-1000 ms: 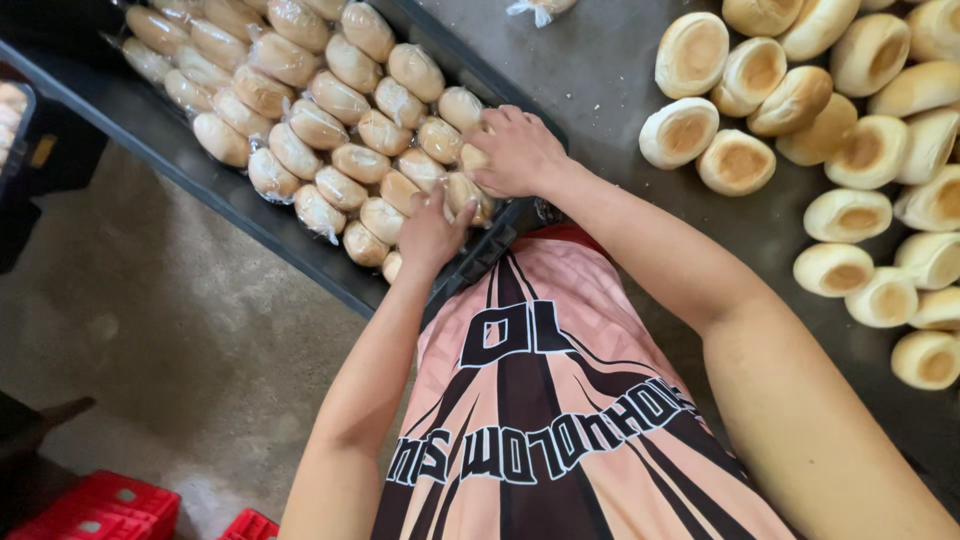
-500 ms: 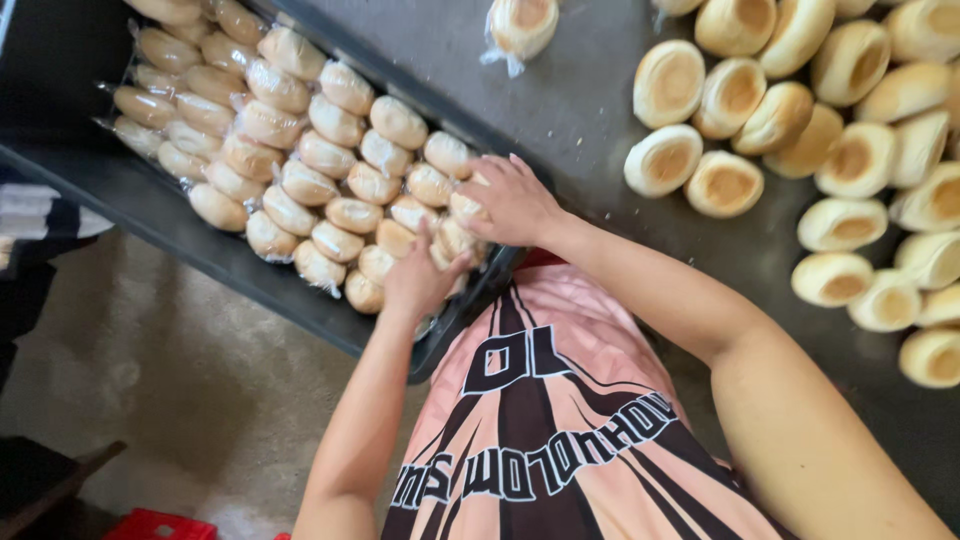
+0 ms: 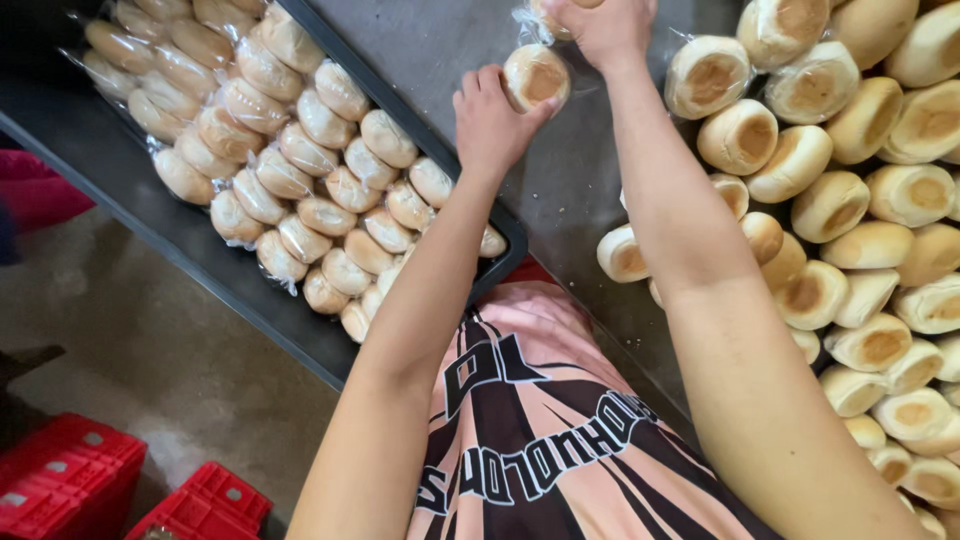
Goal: The person picks up individual plastic-wrapped bread rolls from a table and places them into a black plastic crate.
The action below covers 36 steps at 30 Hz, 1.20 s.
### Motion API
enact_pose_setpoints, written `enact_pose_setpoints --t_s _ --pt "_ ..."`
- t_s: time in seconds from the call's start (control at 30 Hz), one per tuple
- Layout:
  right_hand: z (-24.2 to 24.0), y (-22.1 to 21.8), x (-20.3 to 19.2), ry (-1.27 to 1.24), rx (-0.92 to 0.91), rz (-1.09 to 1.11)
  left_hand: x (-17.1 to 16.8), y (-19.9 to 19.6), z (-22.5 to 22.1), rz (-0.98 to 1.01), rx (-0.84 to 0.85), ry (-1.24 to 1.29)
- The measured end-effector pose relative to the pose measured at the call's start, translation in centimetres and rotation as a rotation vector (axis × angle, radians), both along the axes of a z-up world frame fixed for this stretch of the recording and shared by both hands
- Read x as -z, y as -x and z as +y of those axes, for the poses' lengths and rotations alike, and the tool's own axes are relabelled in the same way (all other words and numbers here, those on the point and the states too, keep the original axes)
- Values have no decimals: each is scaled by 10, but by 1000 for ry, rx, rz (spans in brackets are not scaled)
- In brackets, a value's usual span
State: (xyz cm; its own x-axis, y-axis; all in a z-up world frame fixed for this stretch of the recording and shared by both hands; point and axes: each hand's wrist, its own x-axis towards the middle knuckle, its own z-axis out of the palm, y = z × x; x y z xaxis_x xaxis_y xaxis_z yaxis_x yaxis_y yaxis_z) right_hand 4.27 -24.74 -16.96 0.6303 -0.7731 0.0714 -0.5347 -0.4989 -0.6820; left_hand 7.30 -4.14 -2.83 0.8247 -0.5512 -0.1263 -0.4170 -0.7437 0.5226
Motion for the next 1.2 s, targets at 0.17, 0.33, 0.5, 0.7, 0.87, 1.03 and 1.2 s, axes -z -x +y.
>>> enact_pose_setpoints --t_s 0.17,0.33,0.5,0.7,0.87,1.03,1.2 --pt "22 28 -21 -342 -210 -310 17 21 11 182 19 107" --pt "44 62 -44 -243 -132 -259 2 9 39 146 -108 255" --pt "69 77 -96 -796 -272 -316 -4 -38 84 388 -124 587" --pt "145 62 -132 -1718 -383 -446 -77 -54 204 942 -422 1121" --pt "266 32 -130 -1583 -571 -161 -116 -37 308 855 -554 1256" --pt "392 9 -135 -773 -940 -42 -134 -20 390 535 -439 912" --pt "429 23 -157 -345 -1213 300 -131 10 397 129 -413 -91"
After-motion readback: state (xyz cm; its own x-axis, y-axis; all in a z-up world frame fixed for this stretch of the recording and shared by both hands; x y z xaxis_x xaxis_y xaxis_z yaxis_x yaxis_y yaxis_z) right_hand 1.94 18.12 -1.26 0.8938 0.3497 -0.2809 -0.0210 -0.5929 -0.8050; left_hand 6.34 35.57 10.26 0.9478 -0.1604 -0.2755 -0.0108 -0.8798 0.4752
